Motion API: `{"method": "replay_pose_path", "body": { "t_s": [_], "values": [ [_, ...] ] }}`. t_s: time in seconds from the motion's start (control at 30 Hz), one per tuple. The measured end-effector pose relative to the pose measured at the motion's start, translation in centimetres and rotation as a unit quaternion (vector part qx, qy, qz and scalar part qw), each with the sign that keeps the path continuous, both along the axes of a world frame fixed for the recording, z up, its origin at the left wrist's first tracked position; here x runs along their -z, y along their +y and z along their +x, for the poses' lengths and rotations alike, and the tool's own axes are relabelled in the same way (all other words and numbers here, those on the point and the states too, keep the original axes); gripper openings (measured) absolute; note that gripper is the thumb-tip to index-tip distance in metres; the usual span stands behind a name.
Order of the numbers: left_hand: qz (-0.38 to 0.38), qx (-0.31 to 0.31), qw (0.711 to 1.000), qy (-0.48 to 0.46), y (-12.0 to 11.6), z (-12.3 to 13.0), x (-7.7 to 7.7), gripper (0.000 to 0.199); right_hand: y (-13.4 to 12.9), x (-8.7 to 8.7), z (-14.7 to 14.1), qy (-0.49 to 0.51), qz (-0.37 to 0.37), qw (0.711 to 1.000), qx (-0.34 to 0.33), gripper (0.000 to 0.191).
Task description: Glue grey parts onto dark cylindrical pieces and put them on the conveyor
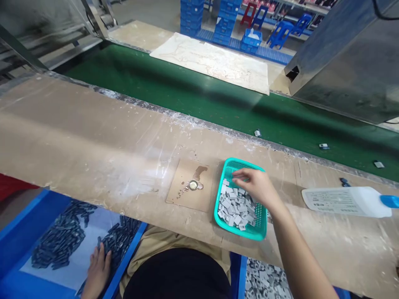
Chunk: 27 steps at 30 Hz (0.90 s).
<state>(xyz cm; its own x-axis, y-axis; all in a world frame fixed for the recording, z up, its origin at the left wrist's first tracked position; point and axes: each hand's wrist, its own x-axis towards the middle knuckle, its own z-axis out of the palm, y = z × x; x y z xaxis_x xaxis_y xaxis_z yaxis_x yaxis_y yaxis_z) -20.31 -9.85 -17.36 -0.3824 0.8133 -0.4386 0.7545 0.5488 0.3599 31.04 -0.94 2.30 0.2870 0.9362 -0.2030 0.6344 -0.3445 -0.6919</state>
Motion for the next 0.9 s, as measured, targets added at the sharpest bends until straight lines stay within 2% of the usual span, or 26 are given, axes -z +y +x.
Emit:
{"method": "replay_pose_path", "body": {
  "t_s": [0.07,0.17,0.3,0.47,0.6,0.73,0.8,0.83,0.9],
  "values": [
    [-0.039,0.011,0.999,0.009,-0.2,0.3,-0.5,0.061,-1.0,0.8,-1.3,-0.005,-0.001,1.0,-0.027,0.023],
    [-0.087,0.023,0.995,0.044,0.2,0.6,-1.9,0.057,-0.7,1.8,-2.0,0.003,-0.027,0.999,-0.023,0.024],
    [-0.034,0.031,0.999,0.015,0.8,0.6,-2.9,0.042,0.6,1.9,-1.5,0.007,-0.091,0.996,-0.025,0.017],
    [-0.072,-0.107,0.991,-0.022,1.8,-0.2,-2.7,0.022,0.7,1.7,-1.2,-0.025,-0.083,0.996,-0.013,0.02],
    [-0.111,-0.159,0.977,-0.085,2.2,-1.3,-2.9,0.007,0.1,2.3,-1.1,-0.071,-0.047,0.995,0.043,0.028],
    [-0.103,-0.205,0.961,-0.154,2.2,-1.8,-4.3,0.006,-0.9,2.1,-1.1,-0.062,0.021,0.993,0.094,0.03],
    [-0.069,-0.273,0.934,-0.222,2.5,-1.6,-5.7,0.009,-1.5,1.3,-1.5,-0.041,0.054,0.993,0.102,0.033],
    [-0.044,-0.321,0.906,-0.273,2.7,-1.3,-6.5,0.01,-1.7,0.9,-1.9,-0.026,0.066,0.992,0.1,0.034],
    [0.006,-0.41,0.826,-0.387,3.4,-0.3,-8.5,0.014,-2.1,0.1,-3.0,0.007,0.088,0.992,0.093,0.038]
  ]
}}
